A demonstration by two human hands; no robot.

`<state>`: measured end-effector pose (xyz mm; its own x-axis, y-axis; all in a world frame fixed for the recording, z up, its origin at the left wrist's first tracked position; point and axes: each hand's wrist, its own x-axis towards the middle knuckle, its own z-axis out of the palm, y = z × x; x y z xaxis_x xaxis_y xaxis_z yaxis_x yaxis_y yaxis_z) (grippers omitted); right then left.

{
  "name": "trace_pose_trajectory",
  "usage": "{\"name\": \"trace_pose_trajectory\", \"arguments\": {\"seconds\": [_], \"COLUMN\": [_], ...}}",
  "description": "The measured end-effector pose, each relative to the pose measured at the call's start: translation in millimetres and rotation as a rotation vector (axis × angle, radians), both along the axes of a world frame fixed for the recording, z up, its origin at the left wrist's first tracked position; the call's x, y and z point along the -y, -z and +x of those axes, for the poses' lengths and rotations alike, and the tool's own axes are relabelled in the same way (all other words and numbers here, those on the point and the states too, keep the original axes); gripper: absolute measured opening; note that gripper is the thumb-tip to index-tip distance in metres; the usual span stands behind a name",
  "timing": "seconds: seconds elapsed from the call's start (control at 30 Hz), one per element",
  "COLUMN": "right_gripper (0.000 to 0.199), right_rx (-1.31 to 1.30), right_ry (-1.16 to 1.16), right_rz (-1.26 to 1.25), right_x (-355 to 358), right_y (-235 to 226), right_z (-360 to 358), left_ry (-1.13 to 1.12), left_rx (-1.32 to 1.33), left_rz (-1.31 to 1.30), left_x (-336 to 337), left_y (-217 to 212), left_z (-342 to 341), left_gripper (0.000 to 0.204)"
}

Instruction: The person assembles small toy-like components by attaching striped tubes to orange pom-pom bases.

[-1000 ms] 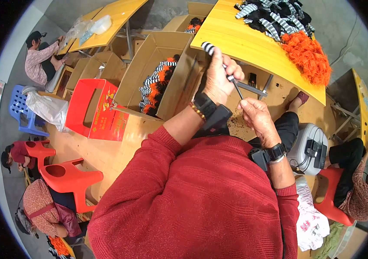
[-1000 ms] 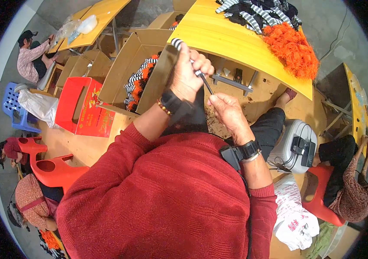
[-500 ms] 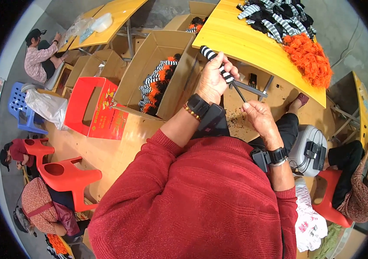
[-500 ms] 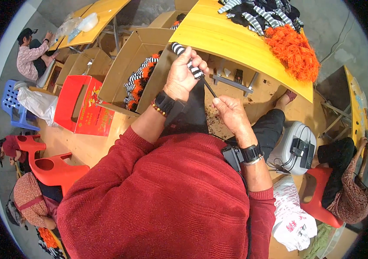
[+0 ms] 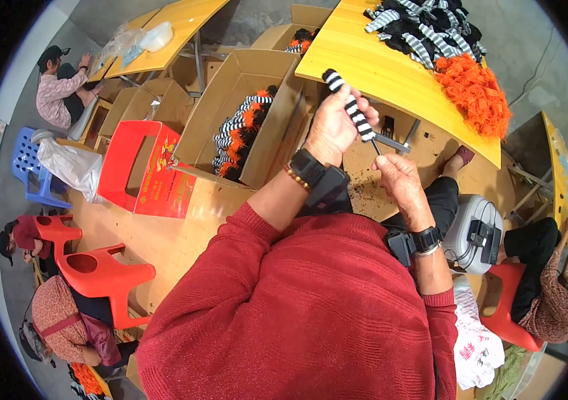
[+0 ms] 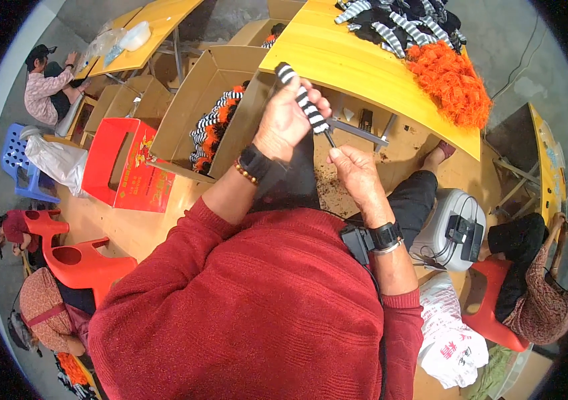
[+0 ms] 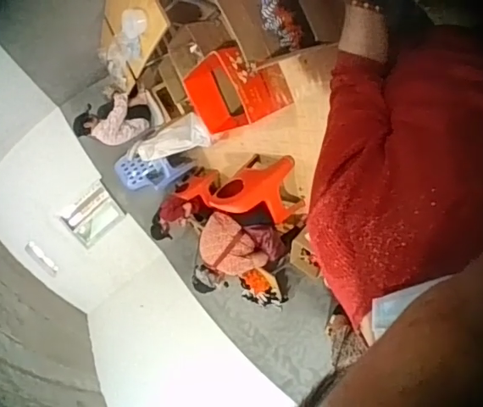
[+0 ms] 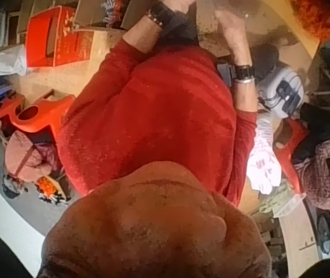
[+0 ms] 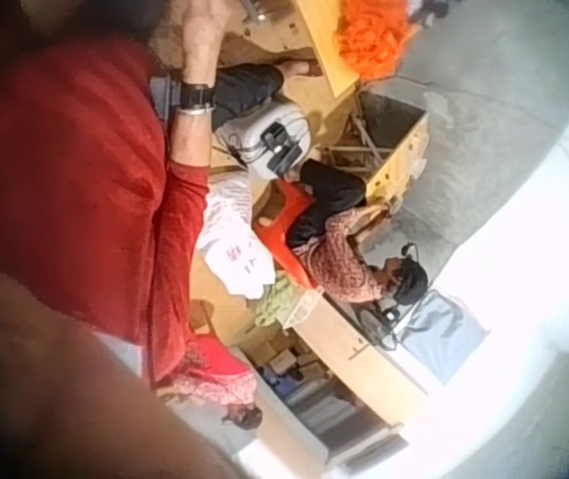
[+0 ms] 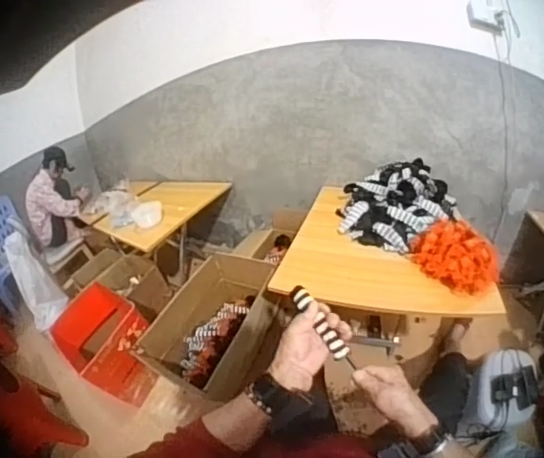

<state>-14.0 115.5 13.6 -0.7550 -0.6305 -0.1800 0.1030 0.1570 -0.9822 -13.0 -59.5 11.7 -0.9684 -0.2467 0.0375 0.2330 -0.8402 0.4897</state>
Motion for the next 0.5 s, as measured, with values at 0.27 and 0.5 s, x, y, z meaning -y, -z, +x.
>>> {"name": "trace_pose_trajectory", "arguments": {"seconds": [0.27, 0.5], "right_gripper": [0.023, 0.019], "right_rx": [-0.343, -0.227], "right_ry": [-0.009, 0.065], "right_rz": [0.063, -0.082], "right_x": [4.8, 13.3], "right_y": [4.9, 3.1], "right_z": [-4.4, -7.3], "left_ry": [-0.057, 0.036], "left_rx": [-0.042, -0.060], "left_rz": [0.028, -0.008], "left_x": [-5.7, -32.9], "left_y": [-10.8, -3.0], "left_z": [-9.2, -6.0], "left_gripper": [0.024, 0.021]}}
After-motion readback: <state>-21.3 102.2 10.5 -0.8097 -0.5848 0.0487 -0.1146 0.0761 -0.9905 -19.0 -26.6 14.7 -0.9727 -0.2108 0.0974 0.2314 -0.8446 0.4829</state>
